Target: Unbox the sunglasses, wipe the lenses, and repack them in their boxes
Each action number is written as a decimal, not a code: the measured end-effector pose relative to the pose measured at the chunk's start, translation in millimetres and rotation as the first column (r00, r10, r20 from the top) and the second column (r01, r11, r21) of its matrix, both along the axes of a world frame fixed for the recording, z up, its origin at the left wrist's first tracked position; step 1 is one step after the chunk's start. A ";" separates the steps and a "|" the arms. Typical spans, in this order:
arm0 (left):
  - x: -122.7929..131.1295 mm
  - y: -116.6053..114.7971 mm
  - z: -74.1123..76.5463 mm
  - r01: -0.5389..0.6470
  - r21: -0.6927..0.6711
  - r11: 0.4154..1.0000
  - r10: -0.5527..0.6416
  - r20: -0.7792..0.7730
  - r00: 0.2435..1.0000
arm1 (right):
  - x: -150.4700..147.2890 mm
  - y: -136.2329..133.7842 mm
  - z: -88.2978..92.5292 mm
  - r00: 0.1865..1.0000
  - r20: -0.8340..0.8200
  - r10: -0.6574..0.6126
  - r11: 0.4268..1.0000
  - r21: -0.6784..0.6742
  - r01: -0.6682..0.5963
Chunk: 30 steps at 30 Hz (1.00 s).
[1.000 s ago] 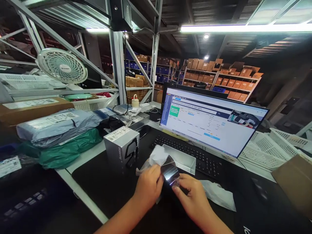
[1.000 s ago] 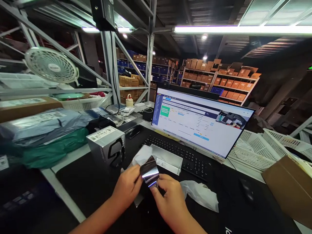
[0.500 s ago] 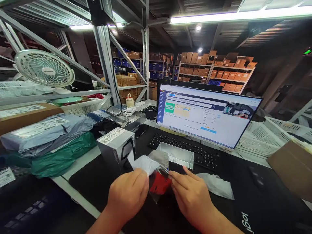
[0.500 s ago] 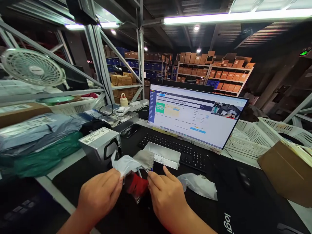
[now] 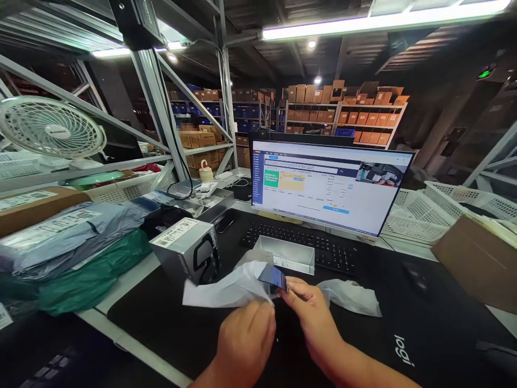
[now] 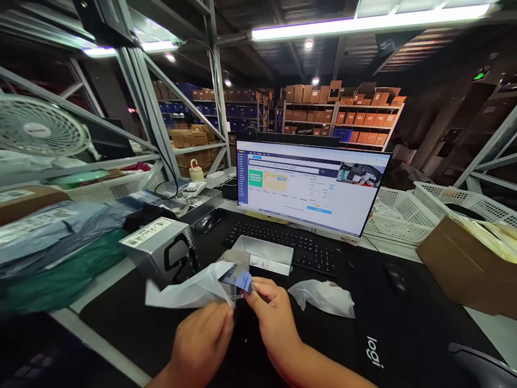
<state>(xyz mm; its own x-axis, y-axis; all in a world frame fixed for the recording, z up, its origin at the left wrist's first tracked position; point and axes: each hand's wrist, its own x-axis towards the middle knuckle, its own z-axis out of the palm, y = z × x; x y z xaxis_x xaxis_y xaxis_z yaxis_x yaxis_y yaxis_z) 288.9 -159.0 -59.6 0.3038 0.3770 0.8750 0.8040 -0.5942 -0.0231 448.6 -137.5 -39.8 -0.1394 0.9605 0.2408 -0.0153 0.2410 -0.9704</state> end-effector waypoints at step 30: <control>1.3 13.0 28.3 -0.007 -0.369 0.929 -0.026 -0.085 0.996 | 68.3 32.5 33.5 0.988 -0.003 -0.155 0.966 0.210 0.153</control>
<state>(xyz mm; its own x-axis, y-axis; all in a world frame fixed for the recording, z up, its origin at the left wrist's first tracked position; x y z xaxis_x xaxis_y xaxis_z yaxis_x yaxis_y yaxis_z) 290.2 -146.0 -31.3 0.3777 0.6646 0.6447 0.8031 -0.5817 0.1292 516.8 -105.0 -6.2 0.0018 0.8990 0.4378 0.0504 0.4372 -0.8979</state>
